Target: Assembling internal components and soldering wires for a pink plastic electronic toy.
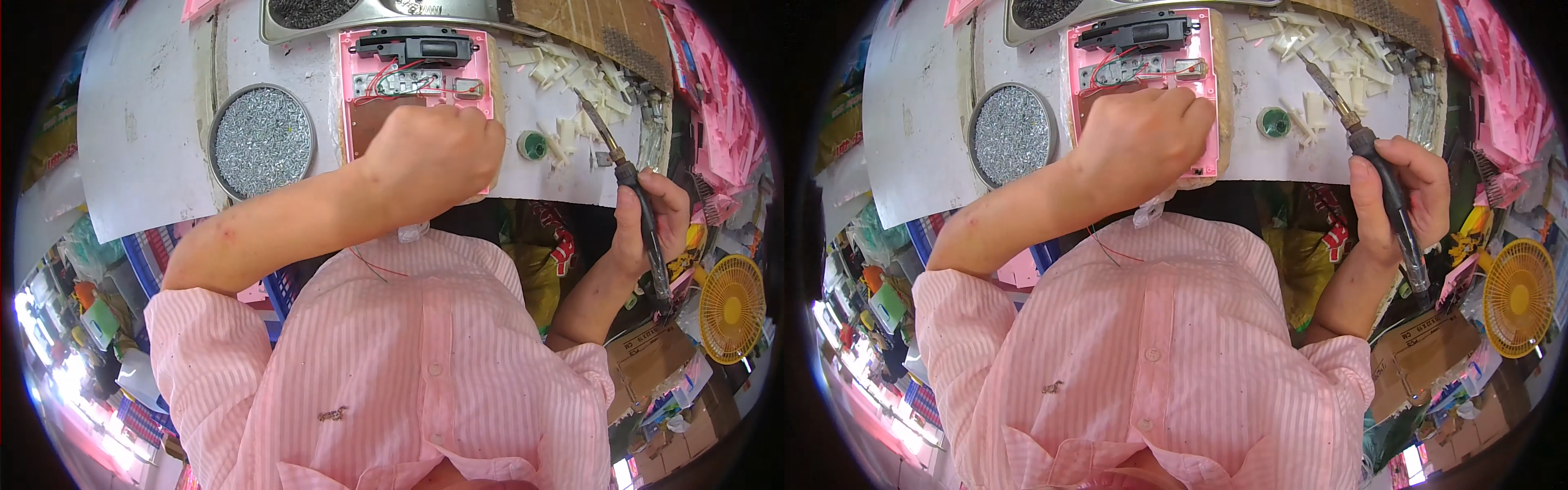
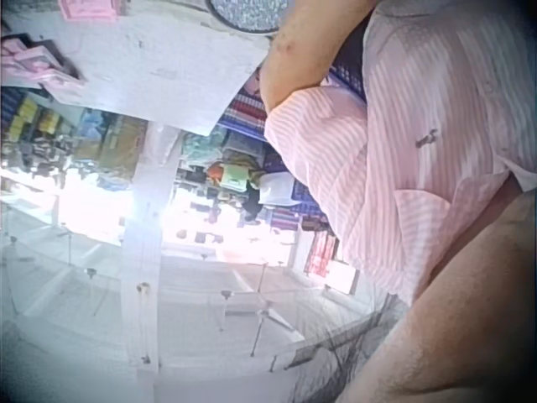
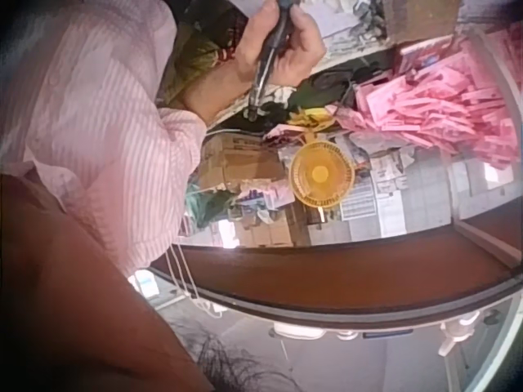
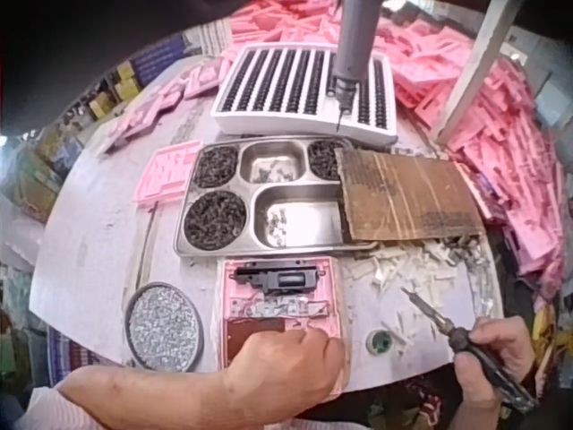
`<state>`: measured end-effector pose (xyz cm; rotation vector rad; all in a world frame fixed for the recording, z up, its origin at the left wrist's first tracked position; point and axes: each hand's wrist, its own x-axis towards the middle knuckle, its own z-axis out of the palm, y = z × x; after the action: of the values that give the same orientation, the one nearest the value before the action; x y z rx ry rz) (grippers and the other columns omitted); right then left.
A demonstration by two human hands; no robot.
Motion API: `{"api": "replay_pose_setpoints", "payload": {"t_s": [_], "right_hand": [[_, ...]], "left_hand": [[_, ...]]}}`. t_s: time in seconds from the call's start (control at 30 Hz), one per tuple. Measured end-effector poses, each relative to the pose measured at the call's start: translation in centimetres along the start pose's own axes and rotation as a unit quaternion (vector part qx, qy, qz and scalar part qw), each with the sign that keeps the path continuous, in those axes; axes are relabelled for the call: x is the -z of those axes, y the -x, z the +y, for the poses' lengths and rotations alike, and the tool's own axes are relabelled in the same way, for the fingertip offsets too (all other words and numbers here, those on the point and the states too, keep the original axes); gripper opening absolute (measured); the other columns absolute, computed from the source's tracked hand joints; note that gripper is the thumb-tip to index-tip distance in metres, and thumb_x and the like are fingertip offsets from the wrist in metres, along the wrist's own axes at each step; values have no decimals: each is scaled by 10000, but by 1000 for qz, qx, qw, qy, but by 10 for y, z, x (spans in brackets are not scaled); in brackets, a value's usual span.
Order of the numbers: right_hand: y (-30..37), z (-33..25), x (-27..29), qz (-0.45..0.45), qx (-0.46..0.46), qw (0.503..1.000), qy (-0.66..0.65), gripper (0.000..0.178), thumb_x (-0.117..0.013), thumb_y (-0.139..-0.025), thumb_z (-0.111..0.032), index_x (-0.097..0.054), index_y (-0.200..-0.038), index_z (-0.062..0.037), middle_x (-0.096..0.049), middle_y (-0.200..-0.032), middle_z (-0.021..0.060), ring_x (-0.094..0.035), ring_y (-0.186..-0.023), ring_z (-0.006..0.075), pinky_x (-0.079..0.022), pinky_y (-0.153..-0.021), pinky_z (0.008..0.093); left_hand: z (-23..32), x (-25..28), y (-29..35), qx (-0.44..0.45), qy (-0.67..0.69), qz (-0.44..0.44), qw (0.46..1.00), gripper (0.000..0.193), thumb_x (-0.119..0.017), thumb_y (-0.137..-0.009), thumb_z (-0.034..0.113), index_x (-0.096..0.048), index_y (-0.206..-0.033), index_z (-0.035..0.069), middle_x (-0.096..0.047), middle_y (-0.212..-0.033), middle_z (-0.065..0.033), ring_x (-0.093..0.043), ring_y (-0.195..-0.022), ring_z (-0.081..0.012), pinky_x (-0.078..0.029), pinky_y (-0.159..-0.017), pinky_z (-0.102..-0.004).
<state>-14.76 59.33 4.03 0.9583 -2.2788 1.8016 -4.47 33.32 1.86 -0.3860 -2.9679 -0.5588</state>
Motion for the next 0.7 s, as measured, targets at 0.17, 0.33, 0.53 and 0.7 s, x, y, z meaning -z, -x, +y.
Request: {"api": "replay_pose_setpoints", "payload": {"t_s": [0.17,0.33,0.53,0.7], "right_hand": [[1,-1,-34,5,-58,995,-76,427,-806,-780,53,-610,-1158,20,-681,-991,93,-656,-853,126,-519,-765,230],[-9,-6,-101,-100,-57,983,-144,517,-762,-805,85,-567,-1277,8,-699,-1046,109,-696,-964,157,-575,-864,284],[-10,-1,-124,-144,-63,984,-83,529,-713,-810,136,-538,-1293,10,-694,-1057,124,-691,-1002,179,-547,-888,297],[3,-2,-111,-98,-30,994,-37,446,-781,-799,41,-622,-1211,-15,-696,-1048,103,-678,-872,143,-550,-764,271]], "left_hand": [[-28,12,18,106,377,57,918,191,-684,-790,-12,-626,-964,43,-624,-830,-18,-550,-624,-82,-448,-543,-241],[-31,16,22,205,490,-34,847,60,-633,-930,8,-601,-975,-17,-636,-826,-13,-540,-711,-36,-453,-605,-218],[-27,14,24,184,440,11,879,70,-629,-958,34,-601,-1000,-15,-641,-822,-16,-542,-716,-42,-459,-627,-221],[-17,14,21,175,404,54,896,56,-634,-944,33,-626,-989,0,-625,-802,-47,-585,-725,-104,-475,-648,-258]]}}
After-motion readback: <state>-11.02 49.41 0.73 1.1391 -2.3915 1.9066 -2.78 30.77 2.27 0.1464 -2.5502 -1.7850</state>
